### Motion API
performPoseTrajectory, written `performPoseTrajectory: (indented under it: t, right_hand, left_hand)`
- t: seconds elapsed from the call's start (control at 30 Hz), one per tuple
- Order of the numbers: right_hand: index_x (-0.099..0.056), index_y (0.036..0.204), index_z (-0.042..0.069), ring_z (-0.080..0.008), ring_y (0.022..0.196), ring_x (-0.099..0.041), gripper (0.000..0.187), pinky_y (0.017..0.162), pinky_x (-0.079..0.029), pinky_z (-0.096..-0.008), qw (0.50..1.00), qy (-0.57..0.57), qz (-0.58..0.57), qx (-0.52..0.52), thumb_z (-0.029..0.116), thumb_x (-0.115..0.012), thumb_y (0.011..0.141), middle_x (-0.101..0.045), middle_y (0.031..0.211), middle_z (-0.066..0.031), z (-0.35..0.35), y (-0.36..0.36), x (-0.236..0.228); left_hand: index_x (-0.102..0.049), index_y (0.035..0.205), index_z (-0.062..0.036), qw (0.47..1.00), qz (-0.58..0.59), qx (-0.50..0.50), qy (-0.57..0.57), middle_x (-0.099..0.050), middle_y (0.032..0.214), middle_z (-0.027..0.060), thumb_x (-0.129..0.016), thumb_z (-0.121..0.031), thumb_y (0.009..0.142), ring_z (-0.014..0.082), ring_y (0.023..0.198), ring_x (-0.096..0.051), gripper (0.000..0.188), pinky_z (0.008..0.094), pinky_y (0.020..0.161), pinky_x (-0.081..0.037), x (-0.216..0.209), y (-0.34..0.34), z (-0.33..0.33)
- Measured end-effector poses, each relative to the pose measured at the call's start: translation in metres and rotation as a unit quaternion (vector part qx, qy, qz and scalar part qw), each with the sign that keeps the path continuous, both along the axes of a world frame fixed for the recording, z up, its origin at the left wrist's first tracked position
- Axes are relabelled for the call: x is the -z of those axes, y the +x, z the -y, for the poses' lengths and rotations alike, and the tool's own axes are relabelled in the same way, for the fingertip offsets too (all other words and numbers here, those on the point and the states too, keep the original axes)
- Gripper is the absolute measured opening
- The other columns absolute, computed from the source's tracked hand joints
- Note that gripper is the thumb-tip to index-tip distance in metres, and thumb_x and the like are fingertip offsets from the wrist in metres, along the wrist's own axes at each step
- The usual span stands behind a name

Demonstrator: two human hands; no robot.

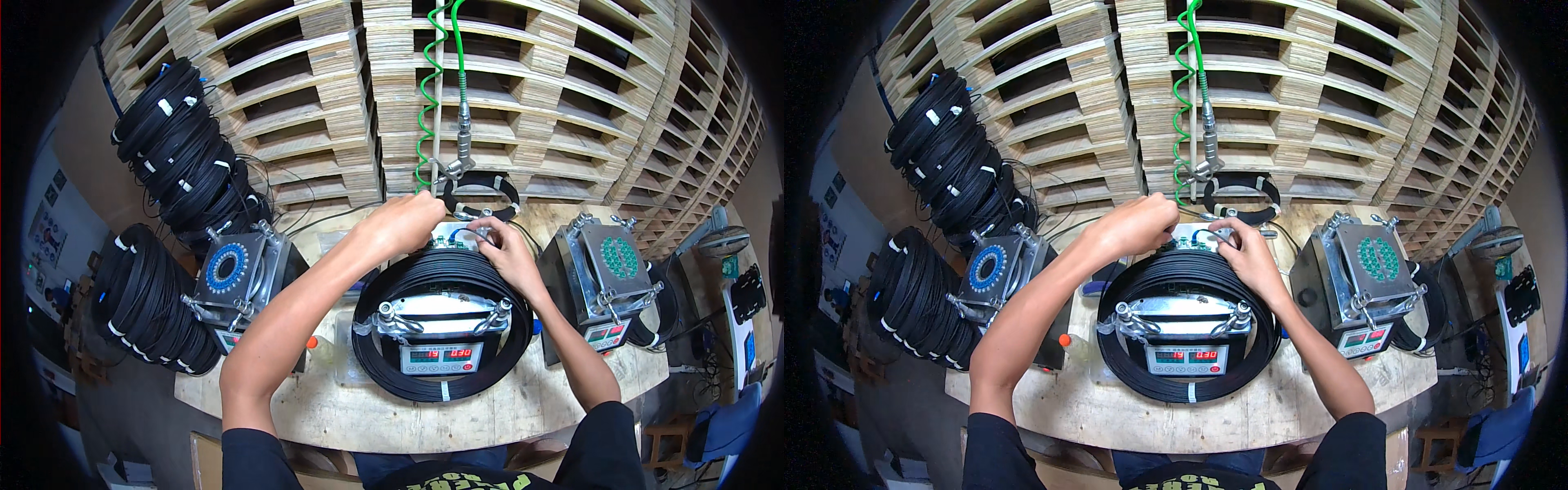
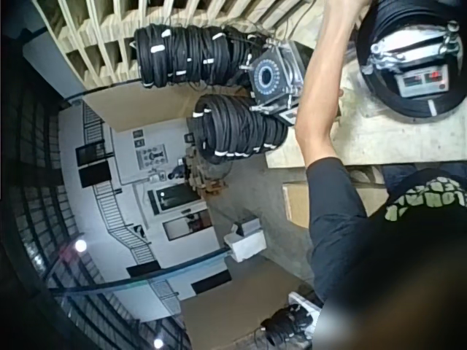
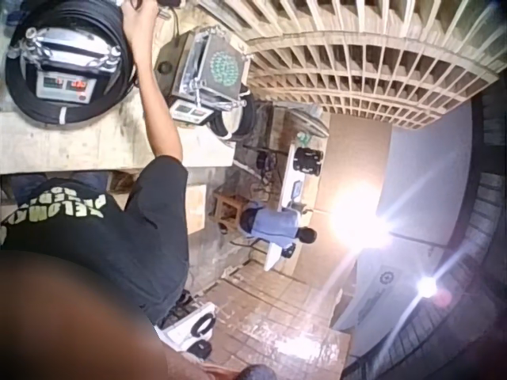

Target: The person is coiling a long black cable and then securing it using an industrial machine.

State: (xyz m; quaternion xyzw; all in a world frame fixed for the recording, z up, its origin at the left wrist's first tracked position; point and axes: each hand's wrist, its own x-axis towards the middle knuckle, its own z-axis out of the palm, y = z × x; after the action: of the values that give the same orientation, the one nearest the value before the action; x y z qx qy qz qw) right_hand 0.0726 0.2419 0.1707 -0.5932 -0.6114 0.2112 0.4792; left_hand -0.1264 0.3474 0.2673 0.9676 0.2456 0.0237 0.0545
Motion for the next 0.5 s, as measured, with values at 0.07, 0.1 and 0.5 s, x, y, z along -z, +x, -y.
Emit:
performPoseTrajectory:
  t: [0.07, 0.1, 0.5]
  right_hand:
    - [-0.067, 0.114, 0.002, -0.0073, 0.061, -0.041, 0.025, 0.056, -0.036, -0.0268, 1.0, -0.018, -0.001, 0.001, 0.006, -0.061, 0.09, -0.05, 0.07, 0.0001, 0.004, -0.001, -0.002]
    - [-0.067, 0.115, 0.002, -0.0057, 0.063, -0.041, 0.024, 0.057, -0.036, -0.025, 0.999, -0.039, -0.002, 0.006, 0.006, -0.061, 0.092, -0.056, 0.075, 0.0004, 0.006, 0.0, -0.003]
    - [-0.06, 0.132, 0.007, -0.0188, 0.093, -0.066, 0.038, 0.087, -0.05, -0.032, 0.987, -0.046, 0.094, -0.125, 0.027, -0.057, 0.101, -0.071, 0.101, -0.0138, 0.024, -0.01, -0.044]
  left_hand:
    - [-0.071, 0.085, 0.0022, 1.0, -0.008, 0.001, 0.006, -0.069, 0.089, 0.0236, -0.07, -0.005, 0.079, 0.0401, 0.089, -0.069, 0.009, 0.0474, 0.075, -0.055, -0.004, 0.0, 0.003]
    - [-0.071, 0.084, 0.0026, 1.0, -0.015, 0.007, 0.011, -0.069, 0.089, 0.0242, -0.069, -0.003, 0.078, 0.0404, 0.089, -0.069, 0.009, 0.0479, 0.075, -0.056, -0.004, 0.002, 0.003]
    - [-0.071, 0.084, 0.0059, 0.999, -0.005, 0.015, -0.036, -0.069, 0.086, 0.027, -0.065, 0.003, 0.075, 0.0402, 0.088, -0.07, 0.011, 0.0477, 0.074, -0.056, -0.004, 0.006, -0.005]
